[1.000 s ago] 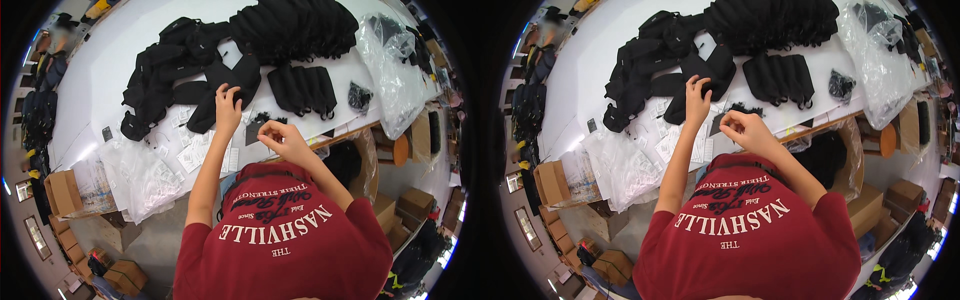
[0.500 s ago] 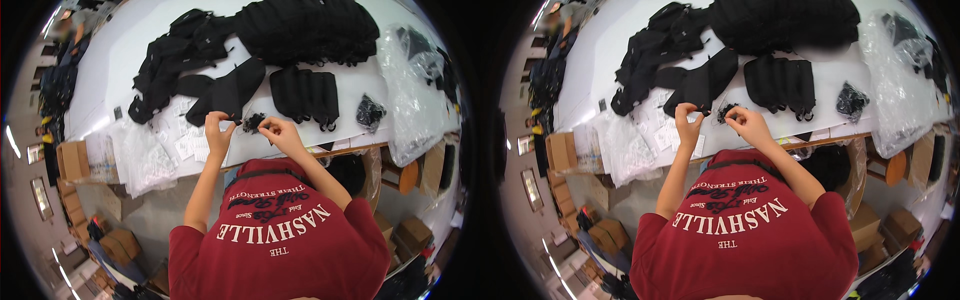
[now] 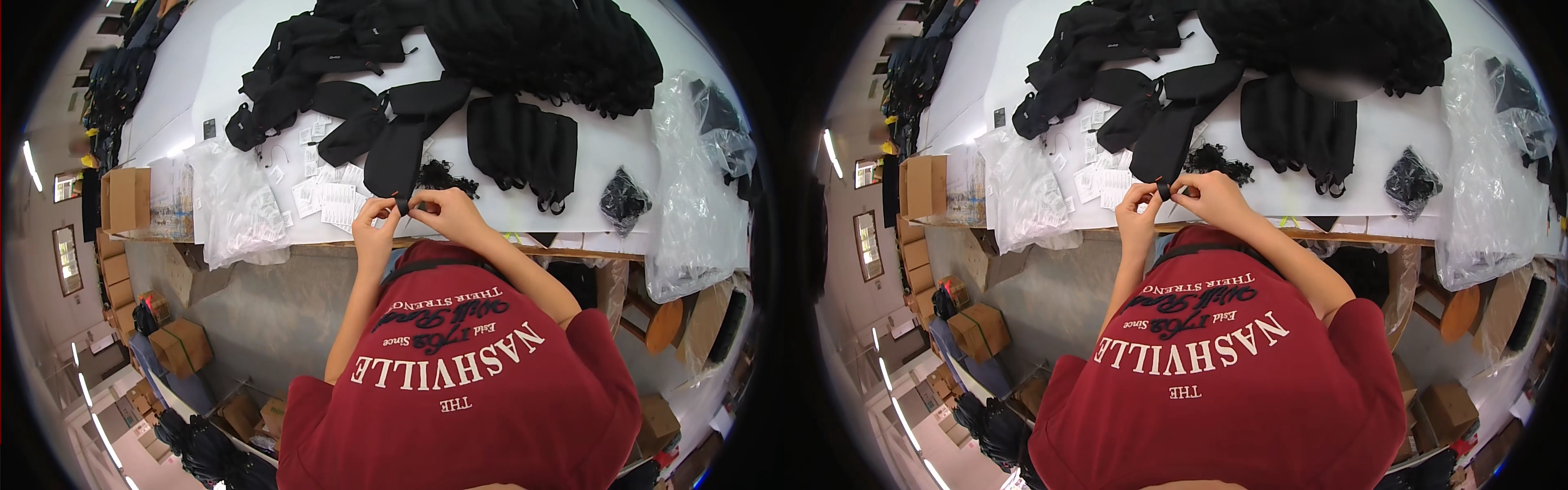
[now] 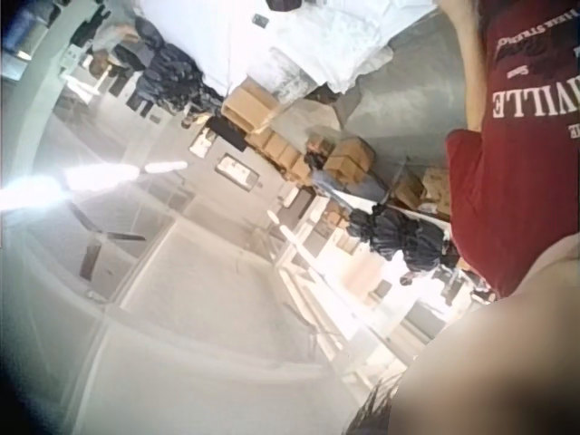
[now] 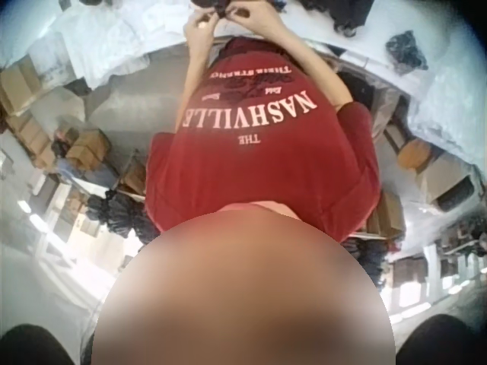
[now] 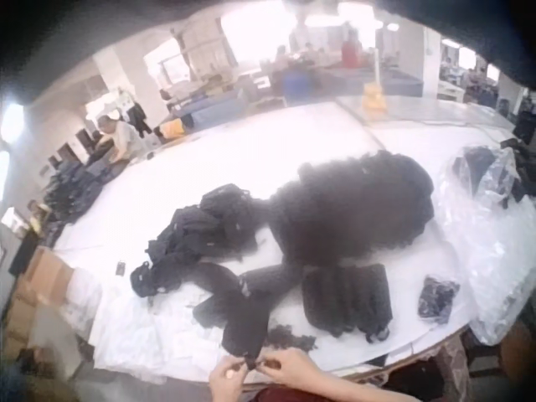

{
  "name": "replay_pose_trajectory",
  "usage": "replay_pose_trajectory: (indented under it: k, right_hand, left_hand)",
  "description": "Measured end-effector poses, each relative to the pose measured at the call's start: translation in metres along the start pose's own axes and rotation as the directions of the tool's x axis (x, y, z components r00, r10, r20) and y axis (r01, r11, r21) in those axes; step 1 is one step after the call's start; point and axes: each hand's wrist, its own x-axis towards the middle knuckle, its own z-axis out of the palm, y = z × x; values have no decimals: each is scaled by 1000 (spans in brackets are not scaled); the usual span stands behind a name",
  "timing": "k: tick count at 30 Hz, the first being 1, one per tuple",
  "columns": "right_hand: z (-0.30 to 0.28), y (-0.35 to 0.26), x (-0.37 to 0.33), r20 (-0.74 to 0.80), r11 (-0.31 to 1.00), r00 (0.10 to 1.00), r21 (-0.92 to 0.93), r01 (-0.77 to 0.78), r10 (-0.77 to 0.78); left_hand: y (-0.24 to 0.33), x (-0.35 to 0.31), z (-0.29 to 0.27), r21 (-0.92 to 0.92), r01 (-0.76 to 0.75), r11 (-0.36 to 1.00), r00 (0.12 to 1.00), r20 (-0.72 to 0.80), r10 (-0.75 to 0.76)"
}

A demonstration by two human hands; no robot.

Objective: Attaching product tags and barcodes to small black soft-shell pouches at a warehouse workstation.

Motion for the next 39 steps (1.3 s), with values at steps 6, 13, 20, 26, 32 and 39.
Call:
replay_pose_trajectory:
  k: [6, 13, 20, 26, 32, 39]
  right_hand:
    - [-8, 4, -10, -54, 994, 995, 78, -75, 79]
    - [-7, 8, -14, -145, 996, 985, -19, 87, -89]
    - [-22, 7, -17, -27, 722, 996, 691, -46, 90]
    - [-27, -4, -18, 8, 639, 1000, 769, -21, 22]
    - [-21, -2, -27, -8, 560, 999, 828, -21, 49]
    - [-21, -1, -36, -11, 578, 979, 808, -112, 204]
  left_hand:
    - [3, 1, 5, -95, 213, 973, 972, 125, -200]
    - [10, 4, 8, -65, 192, 979, 970, 167, -179]
    - [45, 0, -18, -147, 160, 976, 986, -26, -166]
    - [53, -6, -13, -428, 332, 840, 939, 235, -252]
    - [72, -2, 4, -260, 328, 908, 931, 254, -263]
    - [74, 3, 13, -107, 222, 969, 920, 351, -172]
